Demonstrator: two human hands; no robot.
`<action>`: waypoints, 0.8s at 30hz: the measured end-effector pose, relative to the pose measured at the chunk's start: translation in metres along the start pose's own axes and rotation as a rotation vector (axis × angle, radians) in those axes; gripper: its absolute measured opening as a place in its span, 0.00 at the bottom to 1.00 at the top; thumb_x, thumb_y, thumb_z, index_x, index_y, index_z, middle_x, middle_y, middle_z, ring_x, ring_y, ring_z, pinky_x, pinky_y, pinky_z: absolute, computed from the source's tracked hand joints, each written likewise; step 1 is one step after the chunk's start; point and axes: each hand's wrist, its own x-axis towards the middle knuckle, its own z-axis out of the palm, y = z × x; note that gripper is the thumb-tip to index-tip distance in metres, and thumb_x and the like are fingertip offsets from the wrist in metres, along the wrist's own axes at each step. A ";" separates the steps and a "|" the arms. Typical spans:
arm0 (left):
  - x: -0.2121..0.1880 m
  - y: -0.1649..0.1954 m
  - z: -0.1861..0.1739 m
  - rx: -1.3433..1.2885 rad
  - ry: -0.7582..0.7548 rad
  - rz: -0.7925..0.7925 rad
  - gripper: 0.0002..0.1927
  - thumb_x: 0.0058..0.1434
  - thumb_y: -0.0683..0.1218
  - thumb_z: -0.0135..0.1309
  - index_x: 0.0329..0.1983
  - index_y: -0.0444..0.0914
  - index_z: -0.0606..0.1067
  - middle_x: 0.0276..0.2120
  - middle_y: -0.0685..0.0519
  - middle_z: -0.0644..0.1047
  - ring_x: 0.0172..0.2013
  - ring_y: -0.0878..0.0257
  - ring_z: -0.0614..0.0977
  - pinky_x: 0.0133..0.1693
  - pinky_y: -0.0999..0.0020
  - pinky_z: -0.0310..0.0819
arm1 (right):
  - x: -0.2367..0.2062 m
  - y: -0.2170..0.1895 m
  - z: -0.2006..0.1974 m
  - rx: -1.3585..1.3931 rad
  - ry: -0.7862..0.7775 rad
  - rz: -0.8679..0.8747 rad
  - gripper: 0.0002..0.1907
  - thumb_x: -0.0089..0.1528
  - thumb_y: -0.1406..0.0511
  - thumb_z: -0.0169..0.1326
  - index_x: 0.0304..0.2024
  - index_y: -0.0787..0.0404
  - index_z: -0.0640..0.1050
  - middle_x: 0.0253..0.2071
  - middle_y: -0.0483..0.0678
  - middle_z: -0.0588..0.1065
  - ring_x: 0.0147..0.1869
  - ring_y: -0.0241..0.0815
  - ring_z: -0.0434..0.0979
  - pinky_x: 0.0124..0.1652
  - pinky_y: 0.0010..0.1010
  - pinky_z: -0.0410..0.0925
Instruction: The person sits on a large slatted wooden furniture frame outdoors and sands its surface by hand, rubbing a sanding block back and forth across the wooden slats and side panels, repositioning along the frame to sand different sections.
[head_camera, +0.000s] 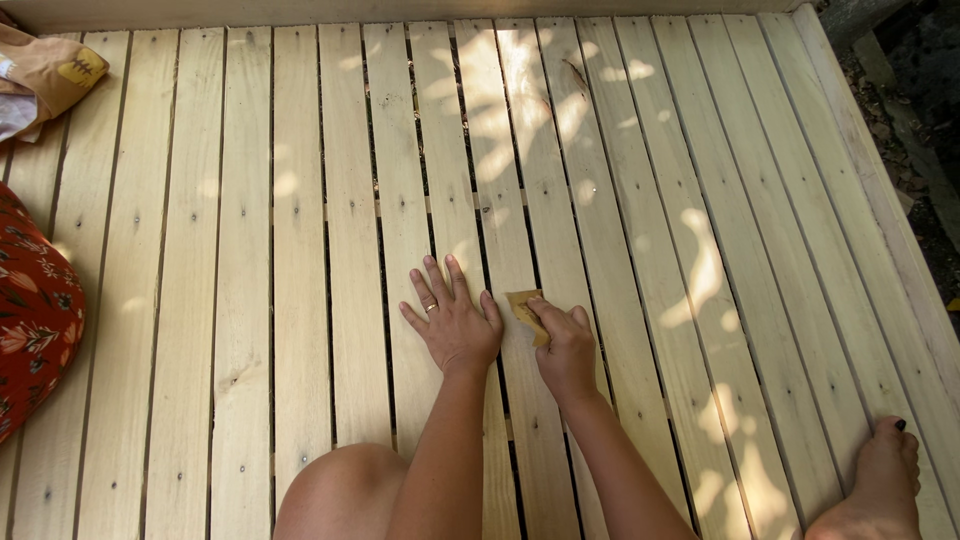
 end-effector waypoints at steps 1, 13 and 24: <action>0.000 0.000 0.000 -0.002 0.001 -0.004 0.41 0.66 0.60 0.35 0.79 0.46 0.41 0.78 0.50 0.37 0.76 0.50 0.33 0.69 0.36 0.24 | -0.015 -0.003 -0.010 0.012 -0.037 0.026 0.28 0.50 0.82 0.53 0.51 0.60 0.82 0.50 0.47 0.83 0.37 0.45 0.72 0.39 0.34 0.71; 0.000 -0.003 0.006 0.022 0.050 0.024 0.41 0.65 0.60 0.36 0.79 0.46 0.42 0.78 0.48 0.37 0.76 0.49 0.34 0.69 0.35 0.25 | -0.061 0.061 -0.123 0.534 0.309 0.738 0.11 0.63 0.69 0.60 0.48 0.67 0.81 0.45 0.47 0.82 0.46 0.32 0.80 0.48 0.25 0.71; 0.001 -0.003 0.006 0.050 0.036 0.017 0.41 0.66 0.60 0.35 0.79 0.46 0.42 0.78 0.48 0.36 0.76 0.50 0.33 0.68 0.35 0.25 | -0.087 -0.007 -0.048 -0.426 -0.429 0.166 0.41 0.55 0.63 0.56 0.73 0.52 0.65 0.76 0.46 0.60 0.77 0.51 0.53 0.69 0.60 0.40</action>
